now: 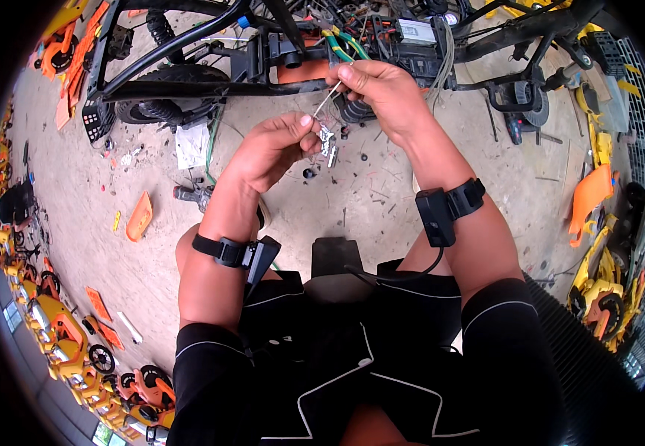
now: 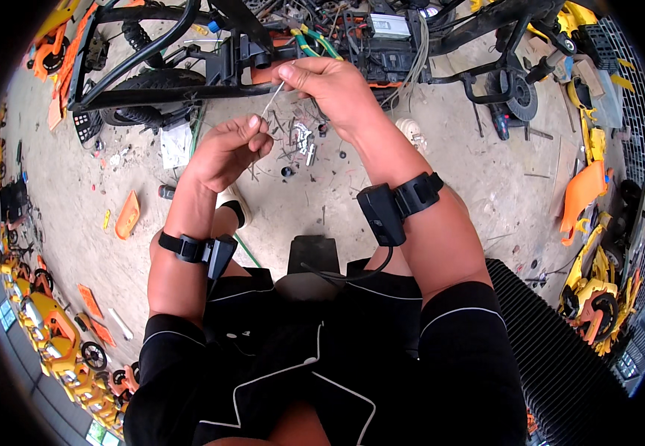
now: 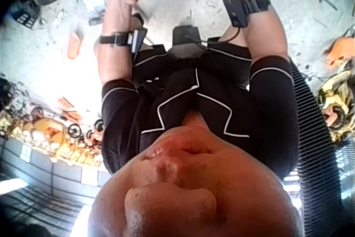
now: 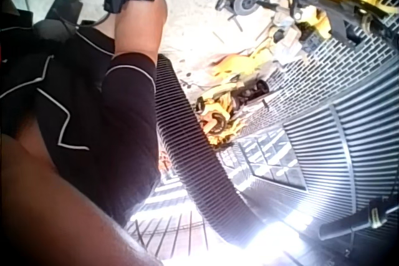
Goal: The person uses pliers to strip insulation and twist electrical wires while connecting them to a motorcycle frame.
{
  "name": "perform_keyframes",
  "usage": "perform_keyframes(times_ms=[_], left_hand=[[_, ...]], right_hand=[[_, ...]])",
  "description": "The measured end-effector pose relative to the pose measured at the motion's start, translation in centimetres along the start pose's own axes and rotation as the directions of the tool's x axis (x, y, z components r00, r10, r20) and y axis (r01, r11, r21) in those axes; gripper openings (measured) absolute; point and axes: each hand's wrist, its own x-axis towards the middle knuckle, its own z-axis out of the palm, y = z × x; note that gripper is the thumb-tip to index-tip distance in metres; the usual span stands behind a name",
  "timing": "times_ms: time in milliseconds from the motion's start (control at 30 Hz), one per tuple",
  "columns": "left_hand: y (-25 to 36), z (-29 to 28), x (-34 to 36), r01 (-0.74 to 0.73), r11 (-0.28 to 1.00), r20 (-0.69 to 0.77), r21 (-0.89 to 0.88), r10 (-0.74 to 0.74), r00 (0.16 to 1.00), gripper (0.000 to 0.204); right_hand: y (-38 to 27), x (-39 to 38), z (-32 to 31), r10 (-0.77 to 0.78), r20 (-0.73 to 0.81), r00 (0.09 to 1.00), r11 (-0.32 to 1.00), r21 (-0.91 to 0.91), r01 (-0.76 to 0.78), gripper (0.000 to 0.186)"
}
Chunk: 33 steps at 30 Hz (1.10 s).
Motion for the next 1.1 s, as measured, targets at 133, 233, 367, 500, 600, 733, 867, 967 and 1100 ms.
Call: perform_keyframes(times_ms=[133,233,367,500,600,733,867,967,1100], left_hand=[[-0.4,-0.3,0.3,-0.079,0.990,-0.098,0.117,0.090,0.991,0.023],[-0.3,-0.2,0.4,-0.119,0.921,-0.144,0.370,0.183,0.972,0.023],[-0.4,0.8,0.3,-0.160,0.781,-0.171,0.604,0.323,0.931,0.022],[-0.8,1.0,0.4,-0.213,0.621,-0.144,0.754,0.473,0.869,0.020],[-0.9,1.6,0.3,-0.209,0.512,-0.125,0.833,0.542,0.831,0.018],[-1.1,1.5,0.4,-0.199,0.282,-0.022,0.939,0.624,0.781,0.016],[-1.2,1.3,0.5,-0.212,0.228,0.018,0.950,0.640,0.768,0.017],[-1.2,1.3,0.5,-0.195,0.478,-0.114,0.856,0.544,0.831,0.019],[-0.6,1.0,0.2,-0.209,0.668,-0.155,0.714,0.442,0.883,0.023]], right_hand=[[0.8,0.5,-0.7,0.110,-0.042,0.993,0.994,0.014,-0.110,0.024],[1.0,0.5,-0.6,0.169,-0.105,0.980,0.985,0.033,-0.166,0.024],[1.3,0.5,-0.4,0.180,-0.188,0.966,0.984,0.025,-0.178,0.028],[1.0,0.4,0.0,0.178,-0.249,0.952,0.984,0.017,-0.180,0.031],[1.0,0.3,0.3,0.156,-0.284,0.946,0.987,0.020,-0.157,0.031],[1.3,0.4,0.4,0.135,-0.327,0.935,0.989,-0.006,-0.145,0.032],[1.3,0.5,0.6,0.153,-0.312,0.938,0.986,-0.020,-0.168,0.032],[1.5,0.7,0.2,0.159,-0.223,0.962,0.986,-0.007,-0.165,0.032],[1.4,0.3,-0.1,0.182,-0.017,0.983,0.983,0.018,-0.182,0.036]])
